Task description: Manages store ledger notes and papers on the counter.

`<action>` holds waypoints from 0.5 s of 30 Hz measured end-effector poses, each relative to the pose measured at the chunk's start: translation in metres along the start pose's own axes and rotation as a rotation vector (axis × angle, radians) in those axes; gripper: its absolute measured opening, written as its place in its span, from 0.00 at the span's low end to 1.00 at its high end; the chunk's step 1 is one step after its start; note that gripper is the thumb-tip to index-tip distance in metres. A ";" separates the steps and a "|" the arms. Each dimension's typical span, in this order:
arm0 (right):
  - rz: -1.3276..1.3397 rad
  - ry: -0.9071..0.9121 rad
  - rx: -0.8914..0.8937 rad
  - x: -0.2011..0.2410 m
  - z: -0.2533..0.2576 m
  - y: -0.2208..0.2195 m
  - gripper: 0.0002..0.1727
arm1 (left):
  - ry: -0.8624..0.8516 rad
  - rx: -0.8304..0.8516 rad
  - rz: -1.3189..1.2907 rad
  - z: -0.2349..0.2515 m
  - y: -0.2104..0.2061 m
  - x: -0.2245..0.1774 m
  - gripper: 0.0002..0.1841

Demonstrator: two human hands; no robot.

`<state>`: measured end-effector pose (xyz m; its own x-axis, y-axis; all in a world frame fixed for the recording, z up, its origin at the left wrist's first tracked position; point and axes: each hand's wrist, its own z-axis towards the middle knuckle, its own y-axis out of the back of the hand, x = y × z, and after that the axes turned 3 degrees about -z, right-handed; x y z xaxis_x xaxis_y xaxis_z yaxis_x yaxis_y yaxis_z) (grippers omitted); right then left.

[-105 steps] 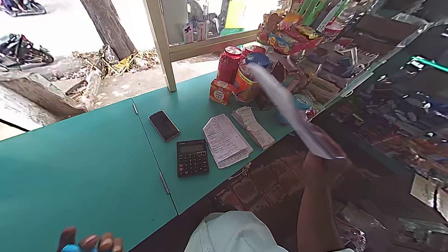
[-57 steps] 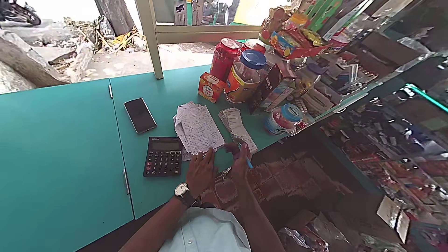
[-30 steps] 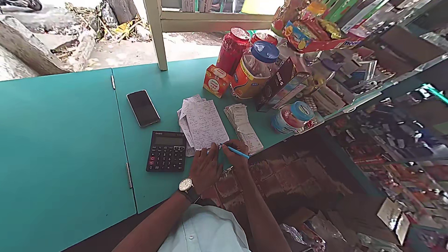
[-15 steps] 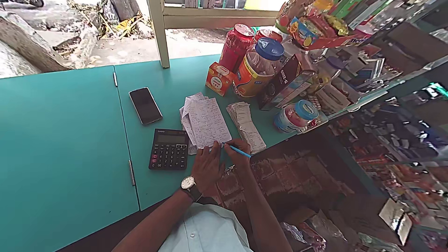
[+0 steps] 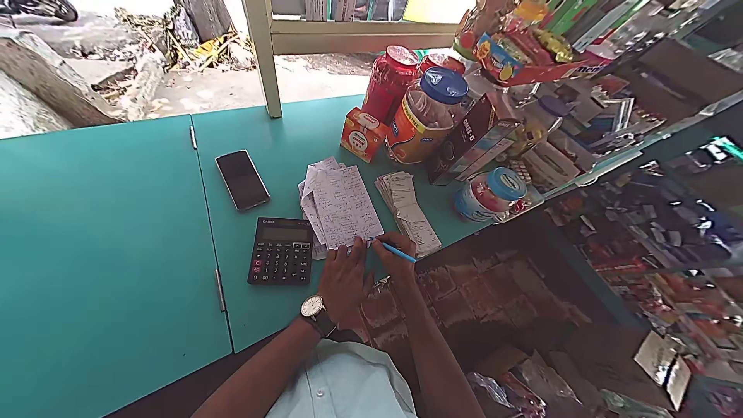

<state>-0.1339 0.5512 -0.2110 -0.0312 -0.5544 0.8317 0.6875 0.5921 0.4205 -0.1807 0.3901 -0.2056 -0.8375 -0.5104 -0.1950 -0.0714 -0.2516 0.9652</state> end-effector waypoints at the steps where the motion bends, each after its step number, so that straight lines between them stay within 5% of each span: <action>1: -0.005 -0.012 0.001 0.001 0.000 0.000 0.04 | 0.004 -0.010 -0.015 0.000 -0.001 0.000 0.36; 15: -0.027 -0.022 -0.032 0.002 0.000 0.000 0.04 | 0.004 -0.010 -0.001 0.000 0.000 -0.001 0.36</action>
<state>-0.1344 0.5502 -0.2091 -0.0658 -0.5568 0.8281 0.7089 0.5580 0.4315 -0.1804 0.3909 -0.2055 -0.8352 -0.5137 -0.1962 -0.0663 -0.2602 0.9633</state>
